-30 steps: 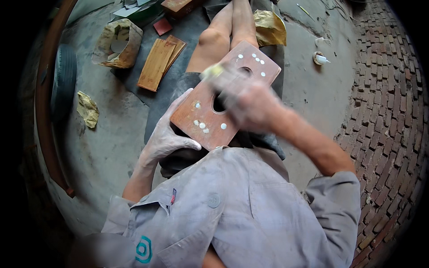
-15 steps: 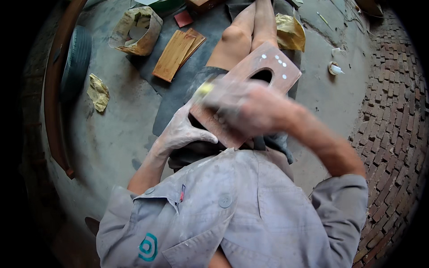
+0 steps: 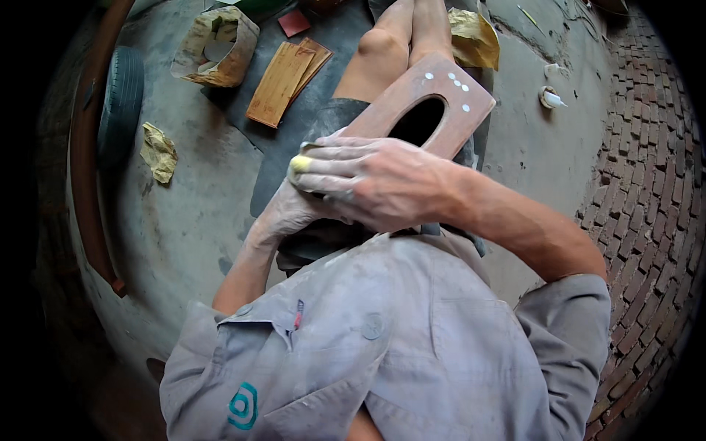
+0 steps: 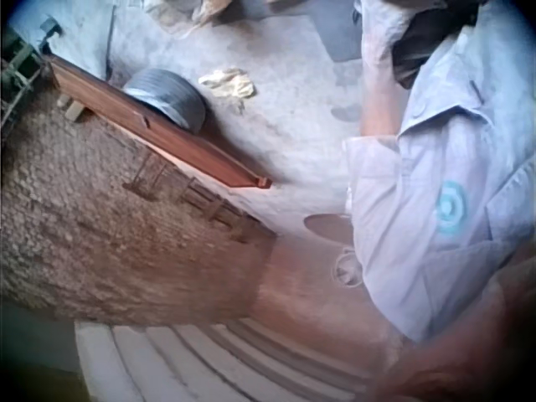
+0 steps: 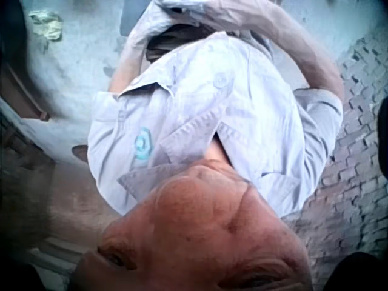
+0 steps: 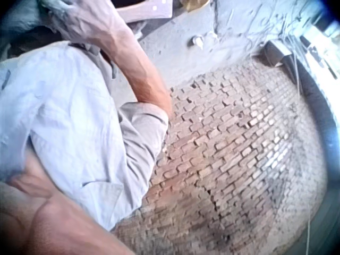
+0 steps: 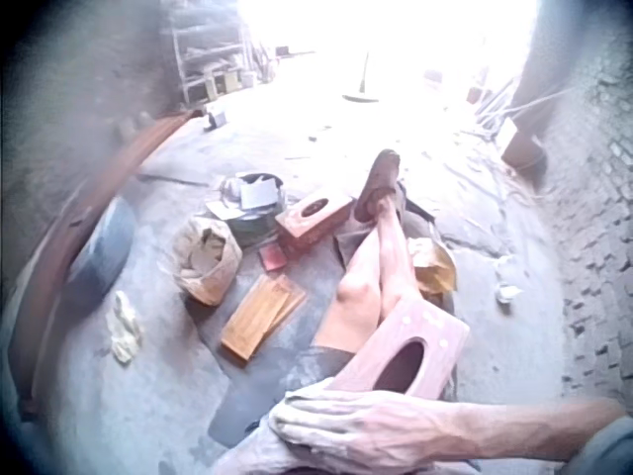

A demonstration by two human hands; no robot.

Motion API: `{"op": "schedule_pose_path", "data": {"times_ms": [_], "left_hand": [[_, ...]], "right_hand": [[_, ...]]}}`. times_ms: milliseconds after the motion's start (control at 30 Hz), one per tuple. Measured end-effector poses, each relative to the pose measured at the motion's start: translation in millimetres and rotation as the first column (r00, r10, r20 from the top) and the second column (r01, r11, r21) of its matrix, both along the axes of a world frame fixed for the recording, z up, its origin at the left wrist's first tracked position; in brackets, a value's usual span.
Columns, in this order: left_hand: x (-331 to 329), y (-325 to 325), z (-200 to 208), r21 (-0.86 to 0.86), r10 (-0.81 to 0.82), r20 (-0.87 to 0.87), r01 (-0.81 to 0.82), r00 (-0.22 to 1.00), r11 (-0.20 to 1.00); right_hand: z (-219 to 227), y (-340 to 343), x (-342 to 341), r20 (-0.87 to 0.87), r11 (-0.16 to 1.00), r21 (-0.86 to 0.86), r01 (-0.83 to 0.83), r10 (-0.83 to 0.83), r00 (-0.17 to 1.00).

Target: The person sits on the floor and sands a rectangular wooden piece with a central oval cutout using a sanding block. They repeatedly rub the surface and edges, occasionally flipping the piece to work on different sides.

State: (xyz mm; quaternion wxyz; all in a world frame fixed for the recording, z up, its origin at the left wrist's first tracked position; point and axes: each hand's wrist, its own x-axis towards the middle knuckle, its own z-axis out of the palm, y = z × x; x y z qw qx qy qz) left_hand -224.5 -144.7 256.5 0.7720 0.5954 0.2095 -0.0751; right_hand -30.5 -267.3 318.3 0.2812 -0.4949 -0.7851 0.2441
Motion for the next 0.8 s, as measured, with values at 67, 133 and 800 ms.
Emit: {"op": "schedule_pose_path", "data": {"times_ms": [67,133,800], "left_hand": [[-3,-5,-1,0.01,0.056,0.021,-0.056,0.998,0.998],[1,0,-13,0.133,0.026,0.183,-0.051,0.983,0.99],[7,2,-6,0.244,-0.098,0.203,0.046,0.974,0.969]], "right_hand": [[-6,-8,-4,0.021,0.999,0.051,-0.015,0.014,1.0],[0,-43,-1,0.134,0.997,-0.003,-0.081,0.081,0.988],[-5,-59,8,0.171,0.938,0.076,0.338,-0.346,0.922]]}}
